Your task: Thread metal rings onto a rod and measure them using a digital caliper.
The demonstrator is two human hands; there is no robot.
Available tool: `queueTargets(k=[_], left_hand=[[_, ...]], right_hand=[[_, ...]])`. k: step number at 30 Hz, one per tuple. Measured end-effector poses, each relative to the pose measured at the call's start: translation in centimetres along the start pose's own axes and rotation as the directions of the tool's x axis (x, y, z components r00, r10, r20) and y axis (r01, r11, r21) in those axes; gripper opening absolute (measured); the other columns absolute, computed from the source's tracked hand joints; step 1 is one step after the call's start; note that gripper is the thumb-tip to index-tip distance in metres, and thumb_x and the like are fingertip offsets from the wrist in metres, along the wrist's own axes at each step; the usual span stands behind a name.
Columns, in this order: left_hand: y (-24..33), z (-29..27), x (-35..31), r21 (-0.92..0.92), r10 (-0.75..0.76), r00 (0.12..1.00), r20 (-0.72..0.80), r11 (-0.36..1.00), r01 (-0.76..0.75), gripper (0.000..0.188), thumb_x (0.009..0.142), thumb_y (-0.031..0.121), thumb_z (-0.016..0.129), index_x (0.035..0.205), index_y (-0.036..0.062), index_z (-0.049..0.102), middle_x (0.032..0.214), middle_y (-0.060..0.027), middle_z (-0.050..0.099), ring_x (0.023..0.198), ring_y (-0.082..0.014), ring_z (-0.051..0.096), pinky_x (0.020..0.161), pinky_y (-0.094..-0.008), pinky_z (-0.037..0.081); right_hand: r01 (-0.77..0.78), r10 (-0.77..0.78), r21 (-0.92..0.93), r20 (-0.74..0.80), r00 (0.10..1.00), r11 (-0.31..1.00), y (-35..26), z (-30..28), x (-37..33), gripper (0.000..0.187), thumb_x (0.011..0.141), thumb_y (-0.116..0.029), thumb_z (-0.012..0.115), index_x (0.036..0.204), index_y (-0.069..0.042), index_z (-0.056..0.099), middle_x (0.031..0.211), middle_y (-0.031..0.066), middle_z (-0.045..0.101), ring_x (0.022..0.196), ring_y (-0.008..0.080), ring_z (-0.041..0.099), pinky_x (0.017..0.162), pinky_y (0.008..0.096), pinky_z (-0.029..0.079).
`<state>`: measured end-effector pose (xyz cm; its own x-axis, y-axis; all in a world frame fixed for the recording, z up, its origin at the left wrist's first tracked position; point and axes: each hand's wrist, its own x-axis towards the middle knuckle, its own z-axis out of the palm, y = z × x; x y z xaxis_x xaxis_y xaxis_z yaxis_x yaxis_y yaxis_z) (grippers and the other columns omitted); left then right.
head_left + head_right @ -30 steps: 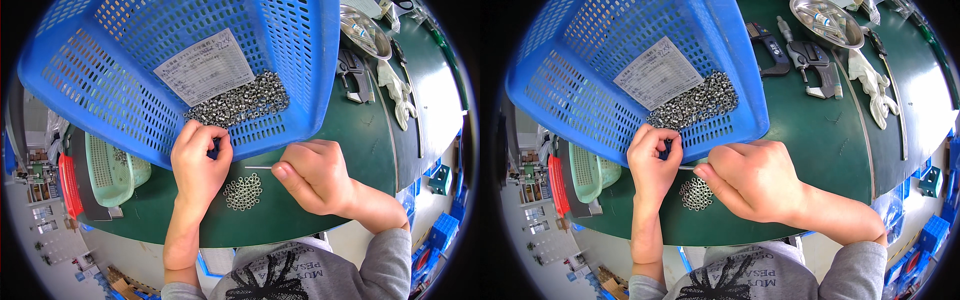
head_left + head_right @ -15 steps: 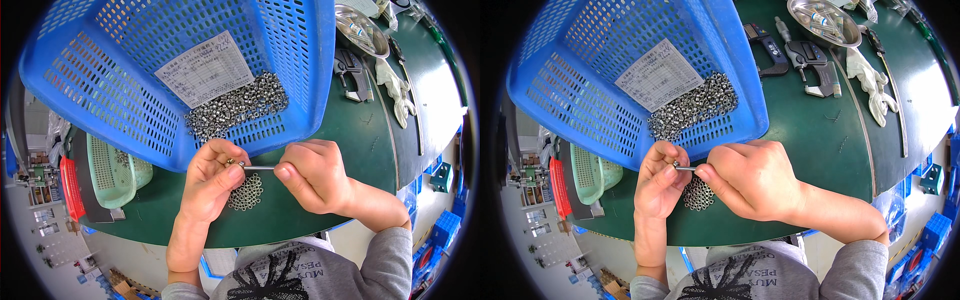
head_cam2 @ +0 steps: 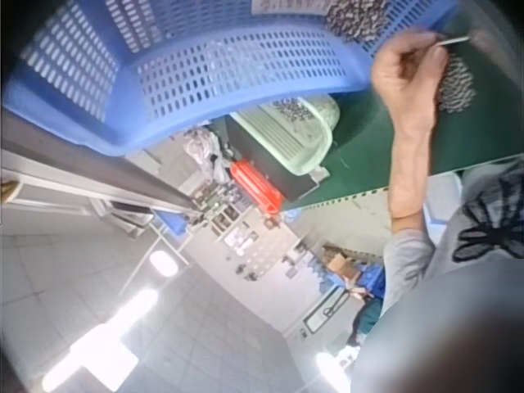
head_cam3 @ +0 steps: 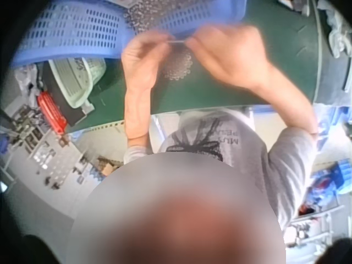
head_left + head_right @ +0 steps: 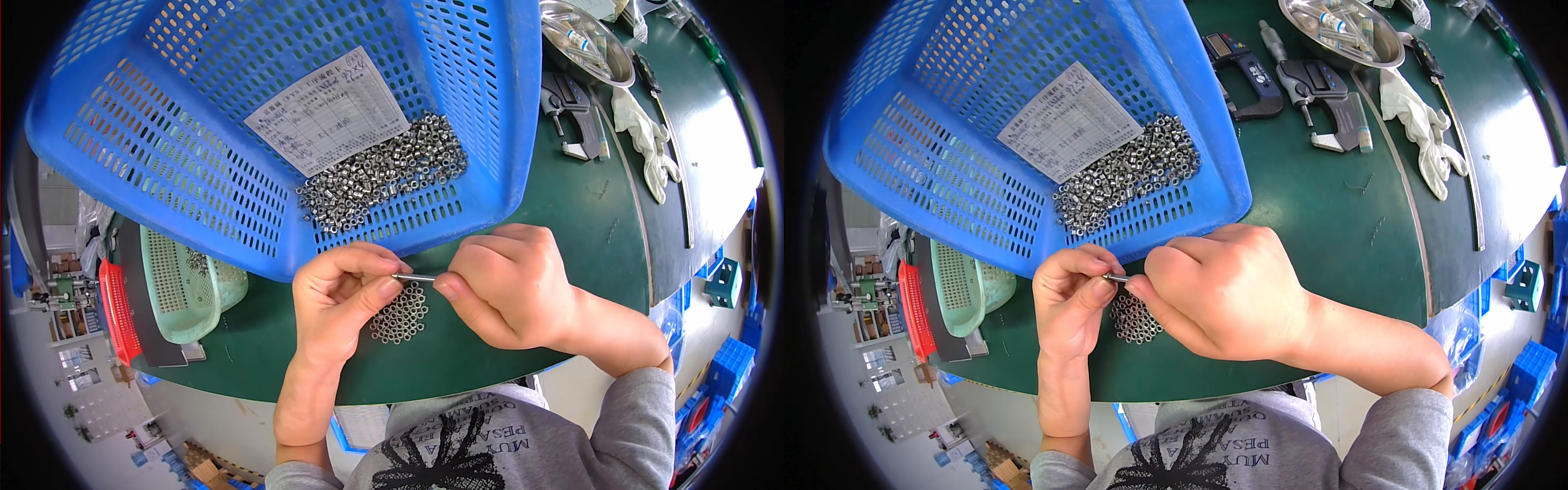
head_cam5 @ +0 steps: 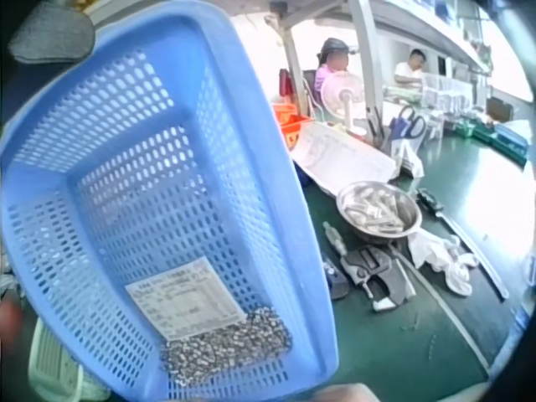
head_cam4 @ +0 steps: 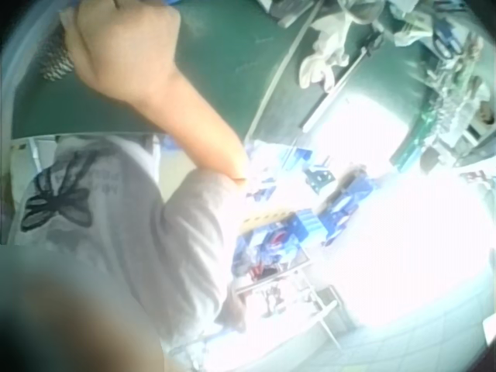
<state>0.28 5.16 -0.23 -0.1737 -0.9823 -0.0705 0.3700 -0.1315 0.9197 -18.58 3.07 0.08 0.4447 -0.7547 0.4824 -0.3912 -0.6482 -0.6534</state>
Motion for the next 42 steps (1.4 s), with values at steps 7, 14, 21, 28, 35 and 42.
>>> queueTargets(k=[7, 14, 21, 28, 35, 42], left_hand=[[-0.4, 0.5, -0.5, 0.100, -0.039, 0.998, 0.050, 0.994, 0.034, 0.013, 0.071, -0.009, 0.061, 0.082, -0.0044, 0.057, 0.086, -0.0124, 0.057, 0.076, -0.0122, 0.056, 0.066, -0.0223, 0.047], [1.3, -1.0, 0.4, 0.025, -0.024, 0.994, -0.106, 0.999, 0.027, 0.010, 0.077, 0.004, 0.051, 0.086, 0.0023, 0.049, 0.083, -0.0095, 0.054, 0.061, -0.0090, 0.047, 0.053, -0.0210, 0.039], [2.3, -1.1, 3.5, 0.769, 0.211, 0.957, -0.199, 0.639, 0.019, 0.011, 0.071, 0.002, 0.058, 0.082, 0.0011, 0.055, 0.060, 0.0019, 0.042, 0.052, -0.0062, 0.039, 0.045, -0.0222, 0.032], [1.0, -1.1, 5.3, 0.985, 0.443, 0.896, -0.019, 0.162, -0.060, 0.005, 0.067, 0.002, 0.064, 0.071, 0.0027, 0.060, 0.056, -0.0041, 0.043, 0.047, -0.0136, 0.042, 0.044, -0.0274, 0.035], [0.4, -1.4, 4.9, 0.979, 0.495, 0.869, 0.000, 0.175, -0.100, 0.007, 0.067, -0.002, 0.060, 0.069, 0.0010, 0.055, 0.059, -0.0044, 0.046, 0.048, -0.0139, 0.044, 0.045, -0.0260, 0.037], [1.6, -1.2, 3.1, 0.476, 0.070, 0.961, -0.268, 0.877, 0.069, 0.005, 0.083, 0.008, 0.052, 0.085, 0.0030, 0.051, 0.065, 0.0027, 0.041, 0.057, -0.0063, 0.038, 0.051, -0.0183, 0.032]], right_hand=[[0.008, -0.009, 0.014, 0.087, 0.996, 1.000, -0.3, 0.9, -0.5, 0.019, 0.072, -0.009, 0.058, 0.060, -0.005, 0.044, 0.052, 0.0062, 0.046, 0.040, 0.0259, 0.044, 0.038, 0.0343, 0.034], [-0.053, 0.060, 0.109, -0.057, 0.997, 0.993, 0.4, -0.1, 0.1, 0.024, 0.075, -0.013, 0.058, 0.059, -0.006, 0.042, 0.047, 0.0062, 0.044, 0.038, 0.0257, 0.046, 0.035, 0.0342, 0.034], [-0.024, 0.027, 0.091, -0.034, 0.999, 0.996, -0.2, -0.3, 0.3, 0.026, 0.075, -0.011, 0.058, 0.057, -0.006, 0.040, 0.047, 0.0060, 0.043, 0.038, 0.0248, 0.045, 0.035, 0.0335, 0.033], [-0.032, 0.033, 0.082, -0.018, 0.999, 0.996, 0.1, -0.3, 0.1, 0.020, 0.074, -0.010, 0.057, 0.059, -0.005, 0.044, 0.048, 0.0062, 0.044, 0.038, 0.0245, 0.043, 0.037, 0.0331, 0.033], [-0.033, 0.033, 0.069, 0.010, 0.999, 0.997, 0.0, -0.3, 0.0, 0.014, 0.073, -0.007, 0.056, 0.062, -0.004, 0.049, 0.049, 0.0066, 0.045, 0.039, 0.0254, 0.041, 0.039, 0.0334, 0.033], [0.001, 0.000, 0.029, -0.034, 0.999, 1.000, 0.2, 0.1, 0.2, 0.028, 0.073, -0.015, 0.061, 0.056, -0.006, 0.040, 0.046, 0.0062, 0.043, 0.036, 0.0238, 0.045, 0.036, 0.0328, 0.034]])
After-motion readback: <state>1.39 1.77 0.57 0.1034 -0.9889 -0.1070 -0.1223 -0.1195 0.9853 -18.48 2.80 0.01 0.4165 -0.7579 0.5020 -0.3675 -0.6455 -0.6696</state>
